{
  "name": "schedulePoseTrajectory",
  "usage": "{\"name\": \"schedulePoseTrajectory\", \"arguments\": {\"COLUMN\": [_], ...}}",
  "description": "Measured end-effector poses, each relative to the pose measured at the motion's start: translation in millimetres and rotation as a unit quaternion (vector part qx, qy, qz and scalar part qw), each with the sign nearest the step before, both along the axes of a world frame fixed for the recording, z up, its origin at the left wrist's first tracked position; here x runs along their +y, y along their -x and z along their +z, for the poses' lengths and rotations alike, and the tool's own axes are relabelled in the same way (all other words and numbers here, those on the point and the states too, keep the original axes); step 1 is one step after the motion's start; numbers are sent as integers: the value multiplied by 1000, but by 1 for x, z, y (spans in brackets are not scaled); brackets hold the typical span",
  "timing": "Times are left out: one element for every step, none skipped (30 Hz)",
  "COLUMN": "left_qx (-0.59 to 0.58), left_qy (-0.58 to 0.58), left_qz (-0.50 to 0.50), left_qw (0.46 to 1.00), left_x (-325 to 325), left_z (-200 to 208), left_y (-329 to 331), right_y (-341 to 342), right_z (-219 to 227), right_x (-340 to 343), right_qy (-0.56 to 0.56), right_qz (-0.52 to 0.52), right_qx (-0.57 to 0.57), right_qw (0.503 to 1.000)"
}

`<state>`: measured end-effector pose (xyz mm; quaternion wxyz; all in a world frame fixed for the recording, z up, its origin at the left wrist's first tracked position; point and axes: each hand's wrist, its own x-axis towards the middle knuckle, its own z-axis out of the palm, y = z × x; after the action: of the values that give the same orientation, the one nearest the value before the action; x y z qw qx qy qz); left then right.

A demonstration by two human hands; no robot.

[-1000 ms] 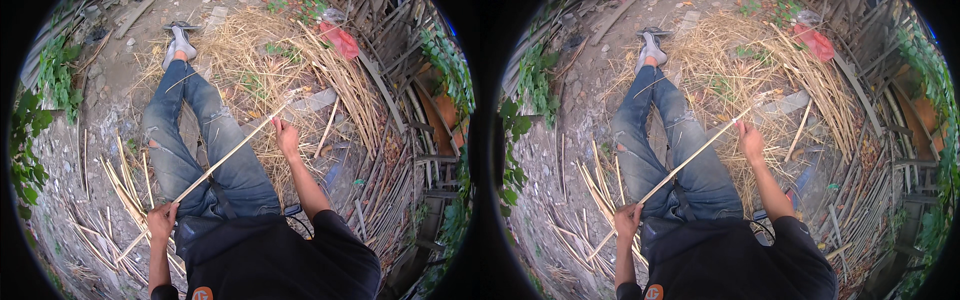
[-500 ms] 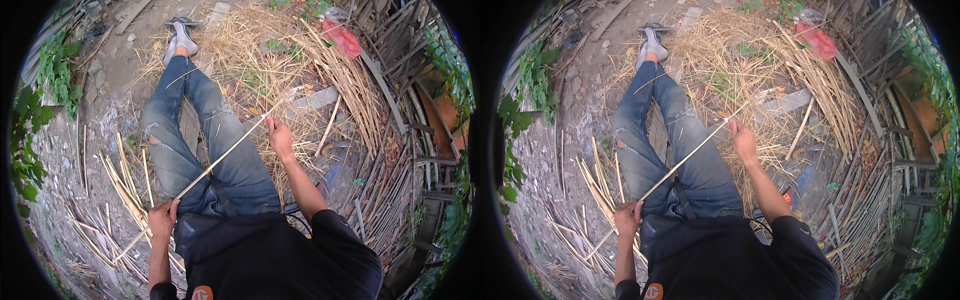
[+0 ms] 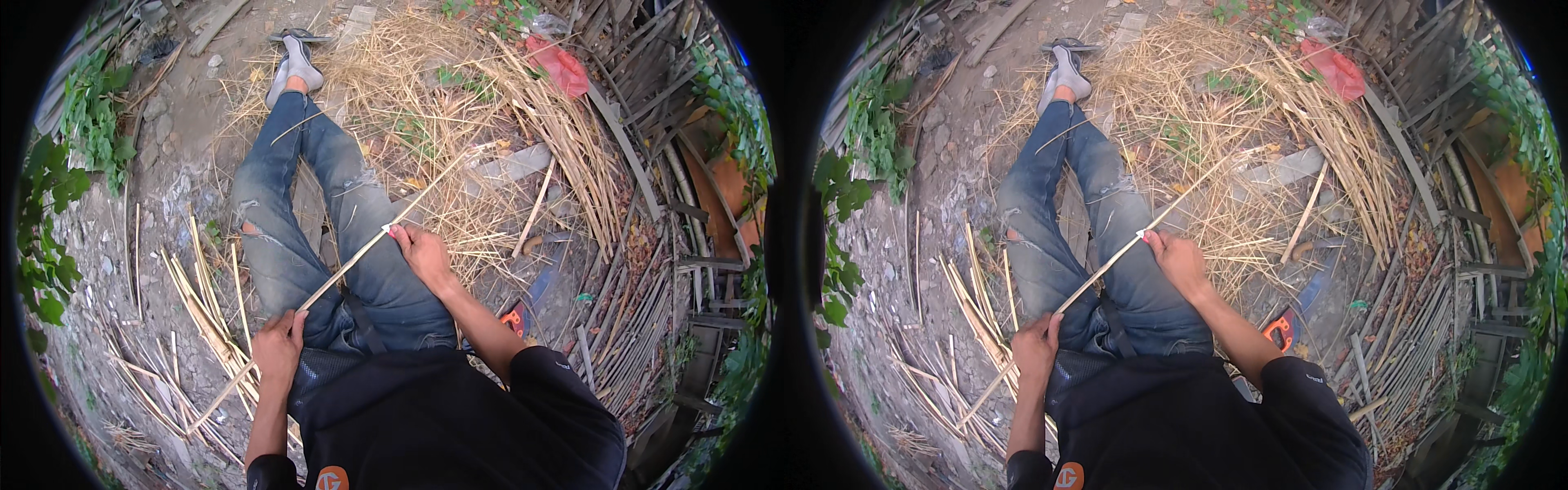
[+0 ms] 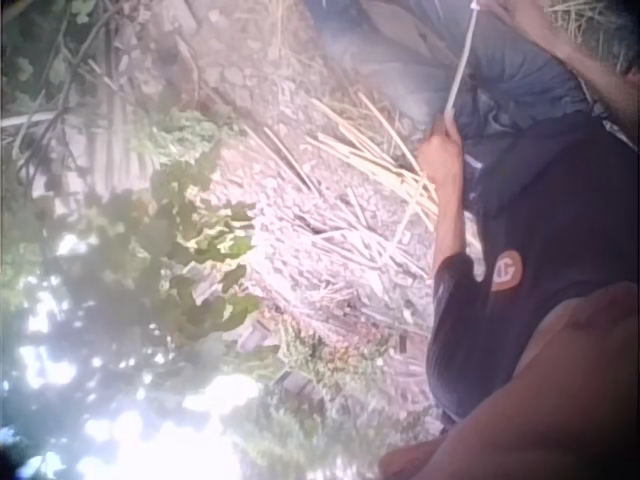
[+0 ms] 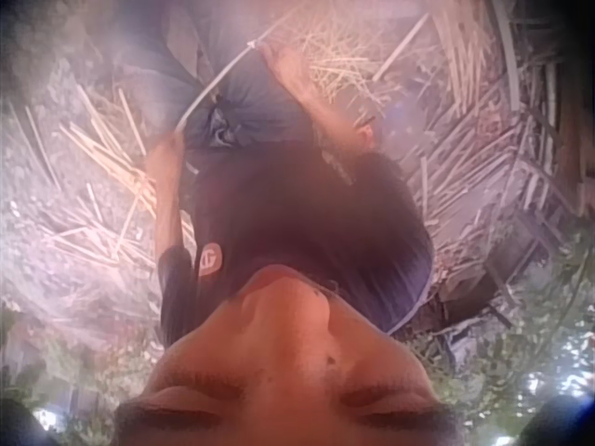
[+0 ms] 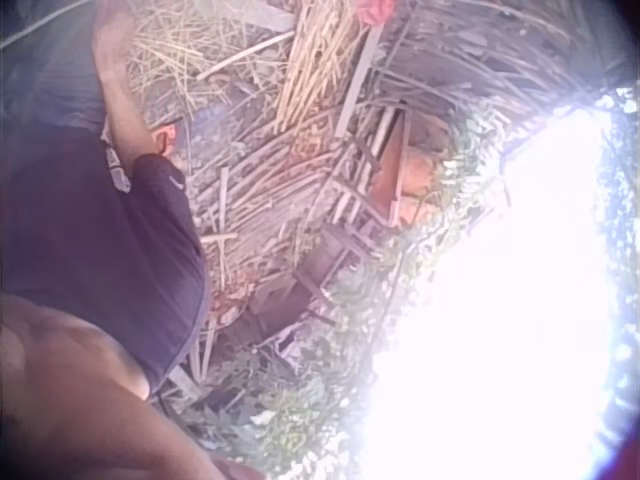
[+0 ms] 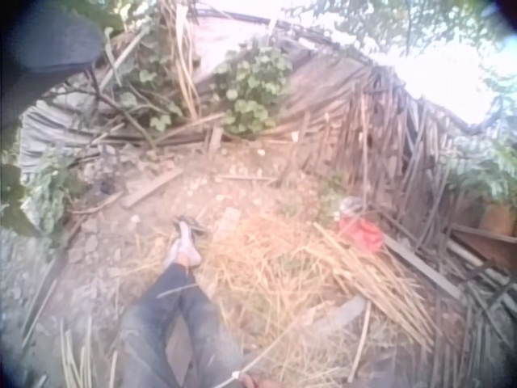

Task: The person sits on the ground and uses a red knife to split a long bamboo stick into thin strips. They then use a machete to further split and shape the bamboo pieces.

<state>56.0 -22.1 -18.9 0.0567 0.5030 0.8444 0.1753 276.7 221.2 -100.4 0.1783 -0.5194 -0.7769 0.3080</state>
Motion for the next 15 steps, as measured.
{"name": "schedulePoseTrajectory", "arguments": {"left_qx": [3, 6, 8, -4, -10, -15, -21, -36, -42, -47, -52, -62, -72, -82, -86], "left_qy": [16, 32, 48, 67, 68, 70, 72, 71, 75, 83, 90, 89, 88, 86, 84], "left_qz": [-6, -12, -22, -25, -29, -34, -38, -33, -33, -30, -27, -27, -26, -25, -24], "left_qw": [1000, 999, 999, 997, 997, 997, 996, 996, 996, 995, 994, 994, 993, 993, 993], "left_x": [9, 19, 32, 45, 54, 62, 69, 72, 78, 81, 84, 86, 87, 87, 87], "left_z": [2, 3, 5, 11, 7, -1, -5, -6, -7, -5, -3, 0, 3, 5, 4], "left_y": [-3, -5, -9, -16, -18, -19, -21, -22, -23, -25, -27, -28, -29, -29, -29], "right_y": [1, 2, 2, 2, 2, 1, 0, 0, -1, -2, -4, -6, -8, -11, -12], "right_z": [2, 3, 5, 8, 10, 11, 11, 9, 3, -6, -19, -27, -36, -44, -46], "right_x": [0, 0, 1, 1, 1, 1, 1, 2, 3, 5, 7, 8, 9, 9, 10], "right_qy": [5, 11, 16, 18, 21, 23, 38, 52, 67, 72, 78, 84, 109, 134, 157], "right_qz": [1, 2, -1, 6, 14, 20, 9, -1, -13, -13, -12, -13, -13, -13, -13], "right_qx": [6, 12, 16, 12, 7, 3, 18, 33, 48, 61, 74, 86, 107, 127, 146], "right_qw": [1000, 1000, 1000, 1000, 1000, 1000, 999, 998, 997, 995, 994, 993, 988, 983, 977]}}
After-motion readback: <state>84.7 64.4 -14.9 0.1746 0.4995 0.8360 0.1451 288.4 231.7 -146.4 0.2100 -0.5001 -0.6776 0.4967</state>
